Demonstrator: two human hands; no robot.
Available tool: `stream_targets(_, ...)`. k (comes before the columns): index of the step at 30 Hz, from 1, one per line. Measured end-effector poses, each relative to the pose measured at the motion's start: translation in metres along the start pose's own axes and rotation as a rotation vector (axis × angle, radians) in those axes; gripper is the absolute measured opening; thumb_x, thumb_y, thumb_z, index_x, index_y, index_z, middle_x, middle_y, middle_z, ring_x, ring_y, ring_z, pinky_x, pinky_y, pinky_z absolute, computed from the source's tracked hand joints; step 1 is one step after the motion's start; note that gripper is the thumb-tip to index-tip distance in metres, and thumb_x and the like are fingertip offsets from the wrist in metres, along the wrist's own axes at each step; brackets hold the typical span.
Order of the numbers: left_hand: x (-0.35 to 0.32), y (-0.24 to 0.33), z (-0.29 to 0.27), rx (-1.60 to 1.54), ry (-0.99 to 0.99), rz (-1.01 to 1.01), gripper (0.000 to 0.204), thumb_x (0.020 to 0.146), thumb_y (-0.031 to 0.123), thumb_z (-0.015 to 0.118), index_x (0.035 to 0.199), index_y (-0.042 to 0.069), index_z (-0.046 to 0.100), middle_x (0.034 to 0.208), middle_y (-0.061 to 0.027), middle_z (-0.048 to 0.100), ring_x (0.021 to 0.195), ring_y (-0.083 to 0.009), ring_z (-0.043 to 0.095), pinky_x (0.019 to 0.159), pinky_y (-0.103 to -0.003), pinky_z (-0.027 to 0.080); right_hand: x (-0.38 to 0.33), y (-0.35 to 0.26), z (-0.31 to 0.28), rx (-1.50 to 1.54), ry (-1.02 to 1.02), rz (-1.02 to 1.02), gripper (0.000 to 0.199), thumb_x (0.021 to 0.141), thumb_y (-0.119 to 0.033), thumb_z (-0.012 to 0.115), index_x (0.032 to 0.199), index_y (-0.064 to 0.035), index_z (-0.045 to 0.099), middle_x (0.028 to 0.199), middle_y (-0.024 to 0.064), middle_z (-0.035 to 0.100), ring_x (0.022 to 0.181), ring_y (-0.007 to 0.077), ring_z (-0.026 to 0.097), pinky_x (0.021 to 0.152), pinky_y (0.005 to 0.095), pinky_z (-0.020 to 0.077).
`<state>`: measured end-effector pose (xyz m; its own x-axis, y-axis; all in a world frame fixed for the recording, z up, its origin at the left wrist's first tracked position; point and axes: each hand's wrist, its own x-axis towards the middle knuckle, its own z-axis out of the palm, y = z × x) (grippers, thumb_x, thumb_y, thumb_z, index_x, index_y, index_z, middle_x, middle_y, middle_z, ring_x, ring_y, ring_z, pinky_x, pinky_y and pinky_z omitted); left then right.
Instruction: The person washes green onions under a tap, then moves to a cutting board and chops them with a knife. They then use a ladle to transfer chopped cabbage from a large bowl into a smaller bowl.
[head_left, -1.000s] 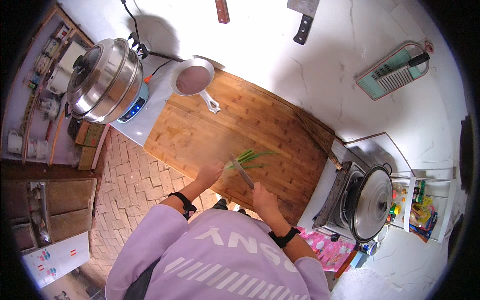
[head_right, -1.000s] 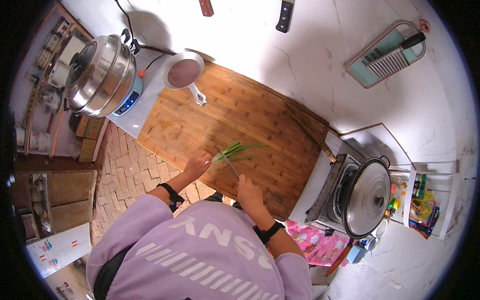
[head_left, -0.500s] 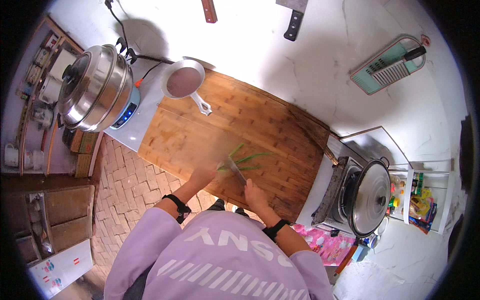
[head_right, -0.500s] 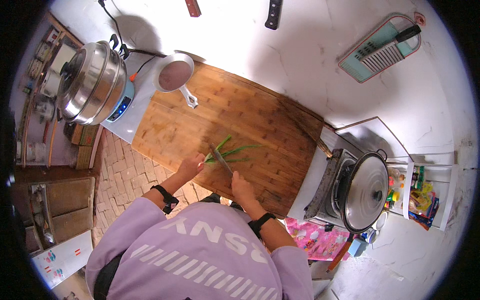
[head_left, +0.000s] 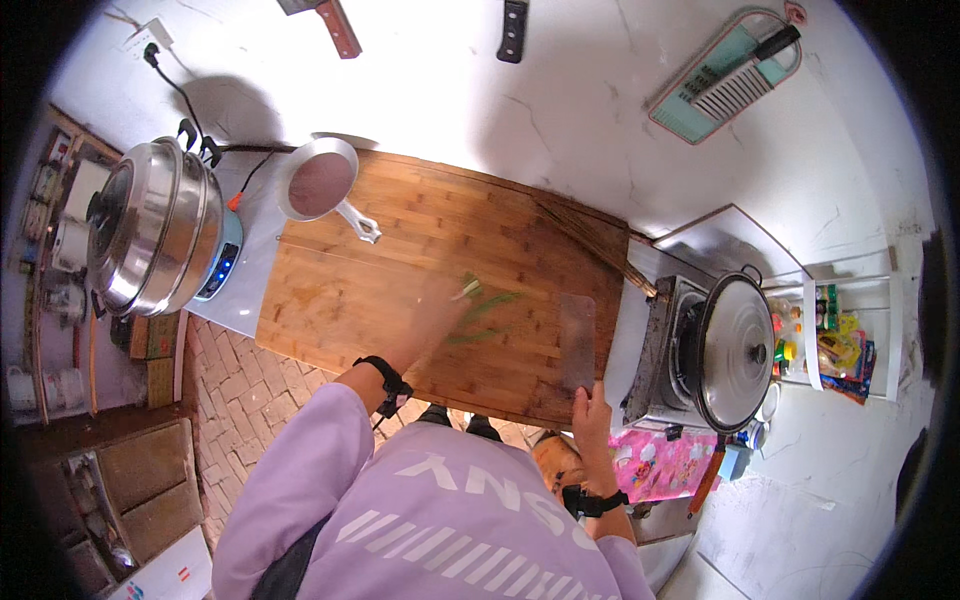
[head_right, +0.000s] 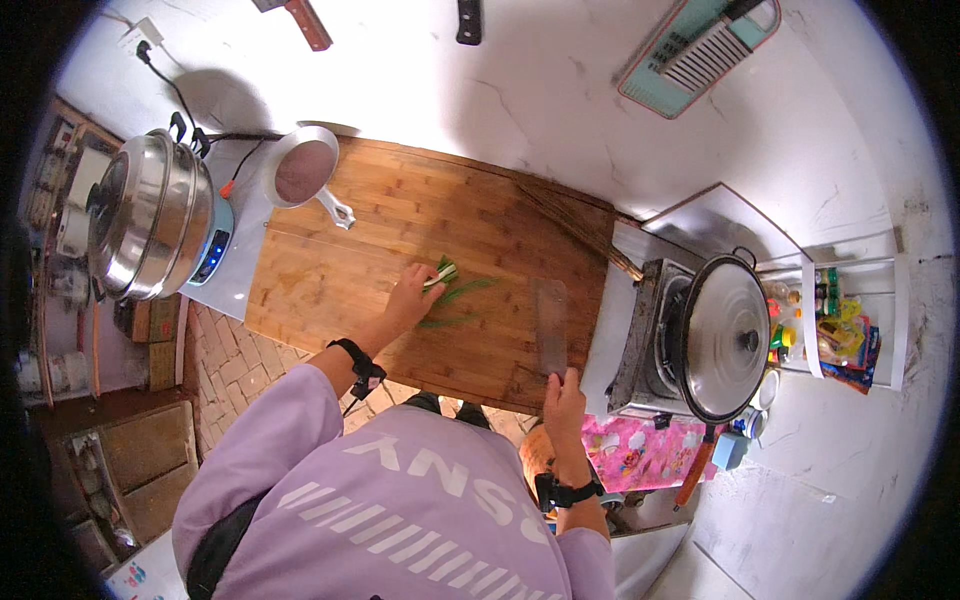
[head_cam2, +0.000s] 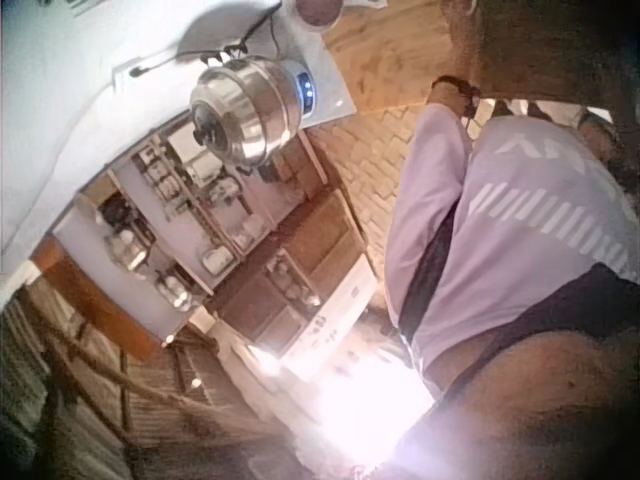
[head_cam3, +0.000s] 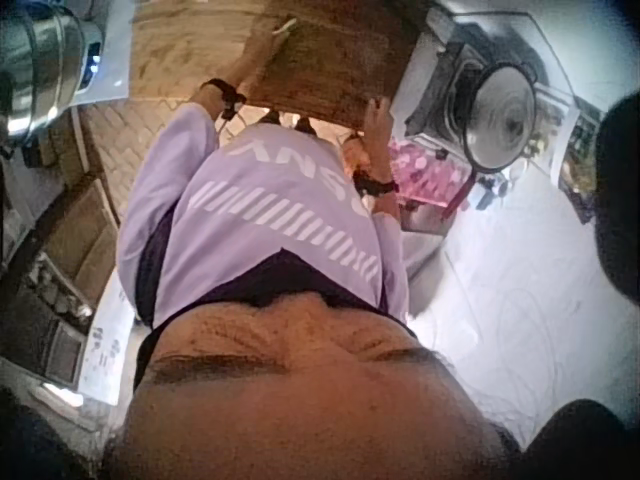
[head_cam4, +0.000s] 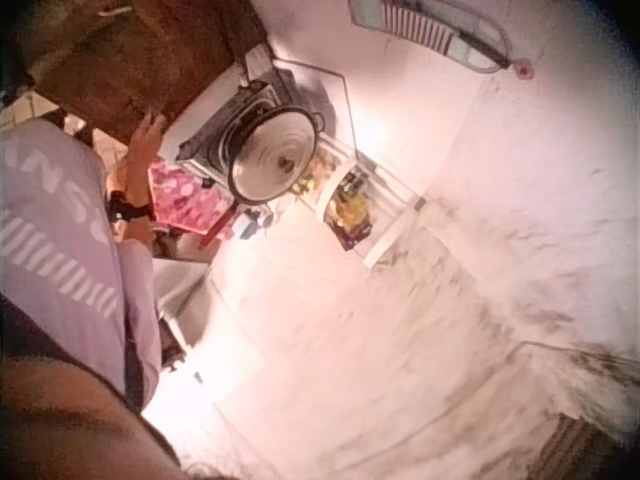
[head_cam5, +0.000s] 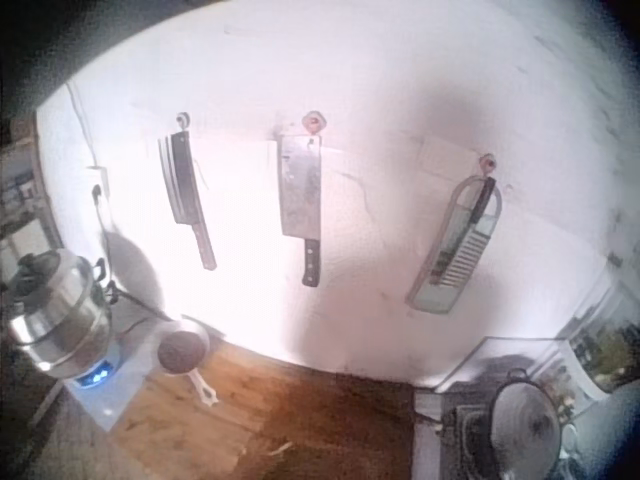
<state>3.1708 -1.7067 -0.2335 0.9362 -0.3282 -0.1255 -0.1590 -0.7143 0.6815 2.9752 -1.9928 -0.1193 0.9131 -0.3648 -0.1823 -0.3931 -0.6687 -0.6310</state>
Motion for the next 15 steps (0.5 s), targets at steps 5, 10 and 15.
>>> stream_targets(5,-0.045,0.034,0.012,0.09,-0.082,0.128,0.048,0.086,0.021,0.068,0.127,0.002,0.051,0.129,-0.0188,0.05,0.12,-0.0379,0.046,0.1,-0.045,0.041,-0.018,0.031,-0.003,0.017,0.01,0.058,0.021,0.098,-0.022,0.05,0.097,-0.0013,0.047,0.074,0.0272,0.058,0.072,0.0466,0.06,0.059,0.0499,0.0432)
stream_targets(10,-0.049,0.032,0.021,0.021,0.108,0.314,0.043,0.083,0.014,0.068,0.123,0.005,0.056,0.123,-0.0148,0.055,0.114,-0.0346,0.052,0.096,-0.044,0.044,-0.022,0.034,0.011,-0.061,-0.037,-0.053,0.021,0.098,-0.023,0.051,0.098,-0.0026,0.048,0.072,0.0248,0.06,0.069,0.0459,0.06,0.058,0.0502,0.0442)
stream_targets(15,-0.052,0.023,0.033,0.023,0.172,0.323,0.034,0.08,0.007,0.067,0.113,0.006,0.06,0.113,-0.0106,0.059,0.103,-0.0314,0.056,0.091,-0.042,0.047,-0.01,0.018,0.026,-0.152,-0.144,-0.112,0.021,0.098,-0.025,0.049,0.099,-0.004,0.046,0.078,0.0267,0.062,0.074,0.0481,0.06,0.061,0.0563,0.0438)
